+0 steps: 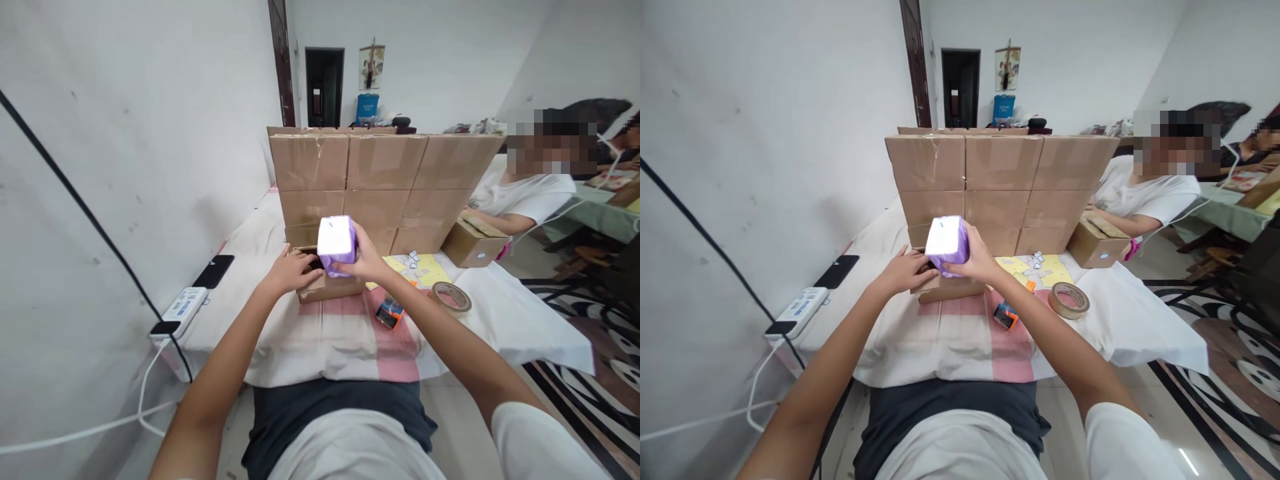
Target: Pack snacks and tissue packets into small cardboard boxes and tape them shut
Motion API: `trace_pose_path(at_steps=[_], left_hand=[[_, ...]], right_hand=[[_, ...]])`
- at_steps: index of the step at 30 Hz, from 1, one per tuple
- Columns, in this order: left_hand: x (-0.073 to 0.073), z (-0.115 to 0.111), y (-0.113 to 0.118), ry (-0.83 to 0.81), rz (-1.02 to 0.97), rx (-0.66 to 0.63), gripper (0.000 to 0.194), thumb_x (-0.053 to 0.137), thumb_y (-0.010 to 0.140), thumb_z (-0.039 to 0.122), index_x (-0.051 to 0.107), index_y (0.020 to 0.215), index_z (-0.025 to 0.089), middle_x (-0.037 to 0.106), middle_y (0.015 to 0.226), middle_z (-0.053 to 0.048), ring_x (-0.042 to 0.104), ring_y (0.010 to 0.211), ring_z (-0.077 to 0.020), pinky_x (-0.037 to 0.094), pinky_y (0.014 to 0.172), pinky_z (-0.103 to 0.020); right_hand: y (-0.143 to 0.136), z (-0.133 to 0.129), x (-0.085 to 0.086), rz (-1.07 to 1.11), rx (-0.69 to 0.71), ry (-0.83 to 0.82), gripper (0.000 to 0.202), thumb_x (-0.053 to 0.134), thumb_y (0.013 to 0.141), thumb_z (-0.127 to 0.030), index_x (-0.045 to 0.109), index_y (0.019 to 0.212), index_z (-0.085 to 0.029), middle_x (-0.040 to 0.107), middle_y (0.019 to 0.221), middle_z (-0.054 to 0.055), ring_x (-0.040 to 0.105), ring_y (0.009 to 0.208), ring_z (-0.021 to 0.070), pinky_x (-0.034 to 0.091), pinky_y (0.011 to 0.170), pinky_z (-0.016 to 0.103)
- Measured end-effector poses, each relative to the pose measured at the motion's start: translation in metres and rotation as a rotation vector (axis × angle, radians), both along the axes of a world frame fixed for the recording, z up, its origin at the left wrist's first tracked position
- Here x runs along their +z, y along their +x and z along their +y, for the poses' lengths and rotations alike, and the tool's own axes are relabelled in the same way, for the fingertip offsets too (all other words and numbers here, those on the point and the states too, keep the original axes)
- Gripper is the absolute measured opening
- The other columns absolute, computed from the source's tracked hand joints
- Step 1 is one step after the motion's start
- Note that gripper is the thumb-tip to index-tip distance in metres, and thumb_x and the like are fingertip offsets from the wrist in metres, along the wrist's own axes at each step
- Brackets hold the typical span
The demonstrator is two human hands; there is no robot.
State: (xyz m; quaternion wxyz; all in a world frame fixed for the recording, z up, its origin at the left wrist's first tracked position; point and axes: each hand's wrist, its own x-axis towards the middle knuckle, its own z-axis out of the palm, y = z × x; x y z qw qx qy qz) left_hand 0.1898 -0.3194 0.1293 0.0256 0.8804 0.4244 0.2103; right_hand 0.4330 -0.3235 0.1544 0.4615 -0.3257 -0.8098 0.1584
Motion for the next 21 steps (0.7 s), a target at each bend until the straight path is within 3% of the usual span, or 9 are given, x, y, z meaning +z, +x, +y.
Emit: trace_pose_path(at_steps=[4,8,12,16,21], left_hand=[[-0.005,0.013,-0.009,0.053,-0.154,0.091,0.020,0.054,0.091,0.038,0.066,0.091,0.022,0.066,0.099,-0.009,0.060,0.098,-0.0280,0.044,0.090,-0.040],[-0.010,0.021,-0.020,0.009,-0.276,0.114,0.015,0.050,0.085,0.017,0.063,0.086,0.024,0.064,0.091,-0.004,0.059,0.081,-0.0217,0.043,0.068,-0.031],[-0.018,0.033,-0.028,-0.024,-0.450,0.111,0.017,0.050,0.077,0.011,0.060,0.083,0.023,0.063,0.091,-0.003,0.059,0.082,-0.0198,0.046,0.074,-0.031],[-0.032,0.044,-0.033,-0.075,-0.666,0.172,0.001,0.052,0.080,0.020,0.053,0.079,0.021,0.067,0.097,-0.006,0.063,0.089,-0.0195,0.050,0.078,-0.032],[-0.041,0.046,-0.039,-0.144,-0.799,0.156,0.018,0.064,0.078,0.035,0.057,0.075,0.019,0.069,0.117,-0.014,0.063,0.114,-0.0257,0.050,0.092,-0.038]], right_hand=[[-0.003,0.005,-0.009,-0.094,-0.130,0.211,0.107,0.076,0.070,-0.047,0.016,0.153,-0.017,0.040,0.141,0.020,0.042,0.132,0.0361,0.038,0.112,0.051],[-0.001,0.011,-0.007,-0.196,-0.168,0.289,0.107,0.074,0.071,-0.041,0.010,0.155,-0.020,0.034,0.145,0.020,0.036,0.136,0.0373,0.035,0.115,0.049],[-0.001,0.018,-0.008,-0.281,-0.138,0.275,0.104,0.072,0.072,-0.040,0.011,0.154,-0.023,0.034,0.147,0.018,0.036,0.138,0.0376,0.037,0.113,0.052],[-0.005,0.019,-0.009,-0.186,-0.185,0.260,0.107,0.072,0.071,-0.052,0.009,0.153,-0.027,0.039,0.145,0.017,0.041,0.135,0.0379,0.039,0.111,0.054],[-0.016,0.013,-0.007,-0.066,-0.164,0.137,0.112,0.069,0.070,-0.067,0.008,0.154,-0.025,0.042,0.146,0.017,0.045,0.134,0.0375,0.040,0.109,0.055]])
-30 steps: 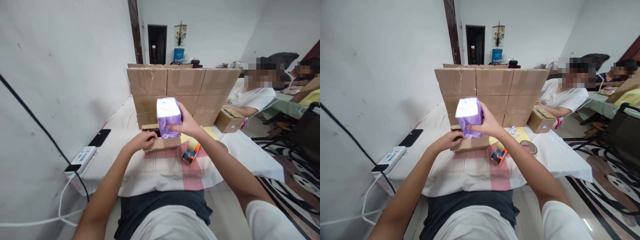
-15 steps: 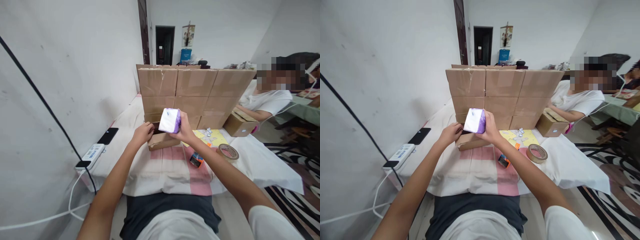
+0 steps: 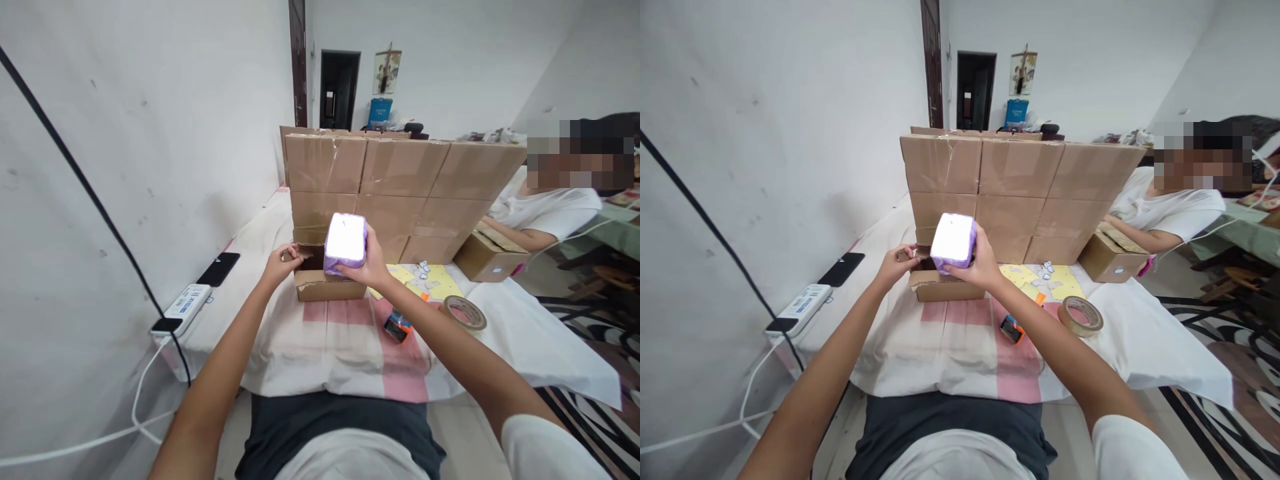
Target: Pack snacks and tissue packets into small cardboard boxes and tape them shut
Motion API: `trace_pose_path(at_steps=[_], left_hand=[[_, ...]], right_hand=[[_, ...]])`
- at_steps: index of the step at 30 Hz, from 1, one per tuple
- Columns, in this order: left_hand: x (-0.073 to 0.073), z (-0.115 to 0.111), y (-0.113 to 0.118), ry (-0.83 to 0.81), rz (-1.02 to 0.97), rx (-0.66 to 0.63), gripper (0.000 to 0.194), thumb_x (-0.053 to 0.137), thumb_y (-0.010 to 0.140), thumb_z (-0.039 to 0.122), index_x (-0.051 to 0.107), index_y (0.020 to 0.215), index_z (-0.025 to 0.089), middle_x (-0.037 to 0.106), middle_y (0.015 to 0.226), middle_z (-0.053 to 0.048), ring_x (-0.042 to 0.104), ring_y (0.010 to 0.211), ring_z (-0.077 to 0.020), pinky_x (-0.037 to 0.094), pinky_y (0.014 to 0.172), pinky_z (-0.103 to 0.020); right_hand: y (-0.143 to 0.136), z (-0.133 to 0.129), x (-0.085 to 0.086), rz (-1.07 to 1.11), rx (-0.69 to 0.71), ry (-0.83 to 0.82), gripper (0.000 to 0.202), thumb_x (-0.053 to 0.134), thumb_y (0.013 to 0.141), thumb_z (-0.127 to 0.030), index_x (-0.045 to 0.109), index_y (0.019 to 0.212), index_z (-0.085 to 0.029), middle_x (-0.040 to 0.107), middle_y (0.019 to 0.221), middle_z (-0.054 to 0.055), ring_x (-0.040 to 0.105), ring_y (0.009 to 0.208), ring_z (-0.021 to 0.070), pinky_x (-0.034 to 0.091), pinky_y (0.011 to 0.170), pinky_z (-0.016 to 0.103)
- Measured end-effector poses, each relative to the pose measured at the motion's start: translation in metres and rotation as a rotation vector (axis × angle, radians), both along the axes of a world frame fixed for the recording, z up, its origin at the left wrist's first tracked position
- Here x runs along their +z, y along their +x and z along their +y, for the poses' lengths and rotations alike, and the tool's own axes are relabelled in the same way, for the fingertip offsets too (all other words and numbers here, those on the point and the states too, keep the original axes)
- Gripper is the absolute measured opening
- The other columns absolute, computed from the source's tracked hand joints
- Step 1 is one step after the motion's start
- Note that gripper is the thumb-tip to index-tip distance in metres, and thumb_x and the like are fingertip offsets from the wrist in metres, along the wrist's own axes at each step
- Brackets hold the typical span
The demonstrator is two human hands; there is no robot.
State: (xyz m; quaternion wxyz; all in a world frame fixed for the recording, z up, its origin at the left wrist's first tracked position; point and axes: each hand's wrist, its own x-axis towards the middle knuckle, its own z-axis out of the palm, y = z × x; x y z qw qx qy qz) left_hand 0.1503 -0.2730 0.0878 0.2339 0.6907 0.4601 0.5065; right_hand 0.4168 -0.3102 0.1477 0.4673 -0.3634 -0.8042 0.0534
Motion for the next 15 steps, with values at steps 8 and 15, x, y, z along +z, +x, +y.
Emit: trace_pose_path(at_steps=[8,15], left_hand=[[0.010,-0.001,-0.005,-0.080,0.113,-0.036,0.022,0.065,0.077,0.038,0.072,0.071,0.018,0.063,0.134,-0.017,0.057,0.128,-0.0350,0.047,0.102,-0.047],[0.005,-0.018,0.000,-0.071,0.227,0.037,0.034,0.062,0.083,0.029,0.071,0.113,0.018,0.067,0.129,-0.012,0.059,0.126,-0.0315,0.049,0.102,-0.042]], right_hand=[[-0.022,0.013,-0.009,0.003,0.092,-0.094,0.104,0.076,0.073,-0.056,0.020,0.152,-0.019,0.042,0.147,0.021,0.045,0.135,0.0357,0.037,0.111,0.053],[-0.018,0.036,0.009,-0.287,-0.035,0.060,0.111,0.078,0.072,-0.054,0.013,0.155,-0.018,0.041,0.142,0.021,0.042,0.130,0.0380,0.038,0.106,0.055]])
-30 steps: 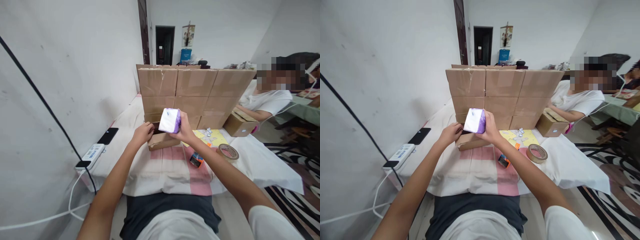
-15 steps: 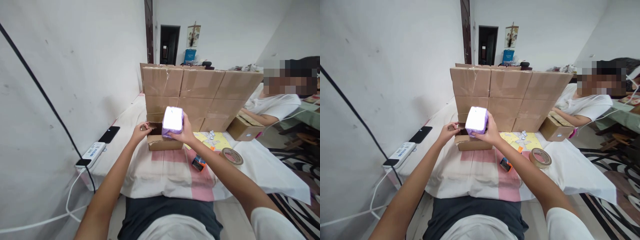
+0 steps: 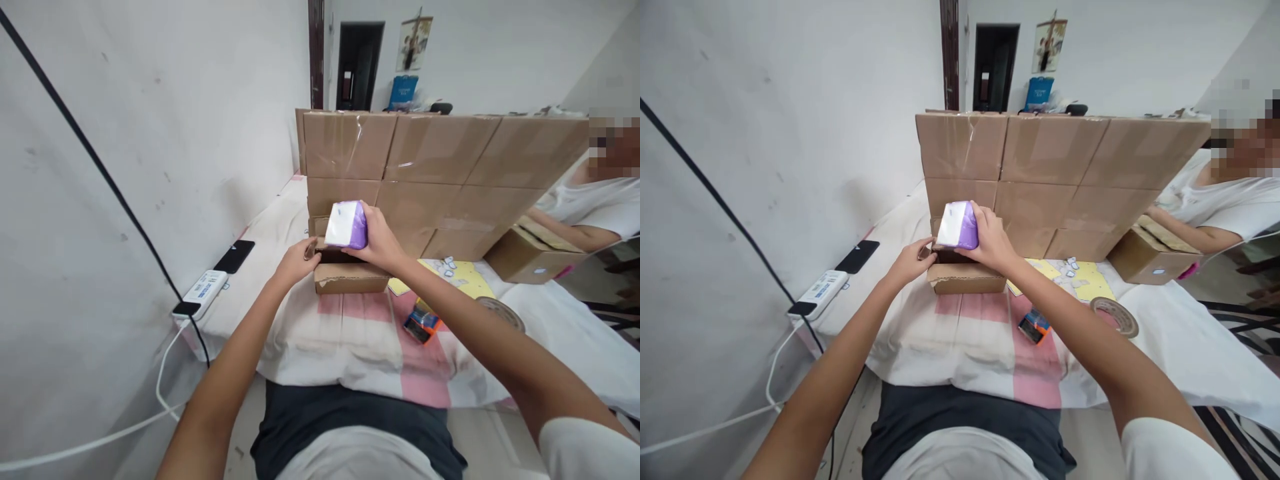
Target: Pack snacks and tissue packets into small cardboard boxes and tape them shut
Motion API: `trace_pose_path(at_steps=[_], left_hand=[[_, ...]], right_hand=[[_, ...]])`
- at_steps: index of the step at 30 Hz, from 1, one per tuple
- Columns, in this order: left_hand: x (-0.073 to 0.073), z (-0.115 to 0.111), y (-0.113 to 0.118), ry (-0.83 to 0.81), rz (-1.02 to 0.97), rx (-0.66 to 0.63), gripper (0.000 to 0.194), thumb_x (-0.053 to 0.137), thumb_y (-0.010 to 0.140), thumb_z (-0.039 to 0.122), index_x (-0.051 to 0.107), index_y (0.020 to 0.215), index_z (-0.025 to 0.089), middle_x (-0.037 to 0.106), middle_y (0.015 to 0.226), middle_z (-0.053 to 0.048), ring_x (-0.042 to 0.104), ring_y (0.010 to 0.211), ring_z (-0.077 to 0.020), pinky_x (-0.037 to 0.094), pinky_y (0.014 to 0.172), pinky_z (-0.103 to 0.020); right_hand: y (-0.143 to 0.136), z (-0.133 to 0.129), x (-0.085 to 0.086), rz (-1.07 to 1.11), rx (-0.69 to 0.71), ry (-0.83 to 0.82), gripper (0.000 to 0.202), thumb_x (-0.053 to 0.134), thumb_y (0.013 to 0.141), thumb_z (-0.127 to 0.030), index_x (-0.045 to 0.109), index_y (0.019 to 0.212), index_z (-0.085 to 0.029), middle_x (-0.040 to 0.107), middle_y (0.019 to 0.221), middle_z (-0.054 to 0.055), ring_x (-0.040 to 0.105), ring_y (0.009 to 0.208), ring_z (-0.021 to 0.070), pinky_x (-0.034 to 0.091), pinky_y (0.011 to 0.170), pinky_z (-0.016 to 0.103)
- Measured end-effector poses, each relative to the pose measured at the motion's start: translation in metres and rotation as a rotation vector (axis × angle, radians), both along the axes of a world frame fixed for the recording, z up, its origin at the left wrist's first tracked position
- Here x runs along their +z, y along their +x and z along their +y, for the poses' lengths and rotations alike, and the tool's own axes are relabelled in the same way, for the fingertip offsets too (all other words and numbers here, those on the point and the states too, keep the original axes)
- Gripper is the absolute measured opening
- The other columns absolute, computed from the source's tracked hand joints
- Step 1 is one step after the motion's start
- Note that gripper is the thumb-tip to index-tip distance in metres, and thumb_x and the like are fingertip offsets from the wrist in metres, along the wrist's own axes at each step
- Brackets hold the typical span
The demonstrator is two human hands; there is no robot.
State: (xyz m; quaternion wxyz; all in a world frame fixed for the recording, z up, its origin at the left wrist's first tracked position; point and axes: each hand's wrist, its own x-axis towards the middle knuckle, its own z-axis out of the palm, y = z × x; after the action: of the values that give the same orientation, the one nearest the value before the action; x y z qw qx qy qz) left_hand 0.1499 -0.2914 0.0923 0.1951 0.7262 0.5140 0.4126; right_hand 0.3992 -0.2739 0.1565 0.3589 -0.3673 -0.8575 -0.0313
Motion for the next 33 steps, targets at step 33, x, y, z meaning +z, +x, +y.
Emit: trace_pose_path(at_steps=[33], left_hand=[[-0.016,-0.008,0.028,0.051,0.097,0.398,0.034,0.048,0.086,0.025,0.052,0.120,0.021,0.070,0.091,-0.007,0.068,0.080,-0.0255,0.049,0.073,-0.033]], right_hand=[[-0.016,0.057,0.014,-0.487,-0.009,-0.619,0.095,0.090,0.055,-0.043,0.053,0.137,-0.012,0.059,0.133,0.015,0.059,0.120,0.0359,0.050,0.098,0.044]])
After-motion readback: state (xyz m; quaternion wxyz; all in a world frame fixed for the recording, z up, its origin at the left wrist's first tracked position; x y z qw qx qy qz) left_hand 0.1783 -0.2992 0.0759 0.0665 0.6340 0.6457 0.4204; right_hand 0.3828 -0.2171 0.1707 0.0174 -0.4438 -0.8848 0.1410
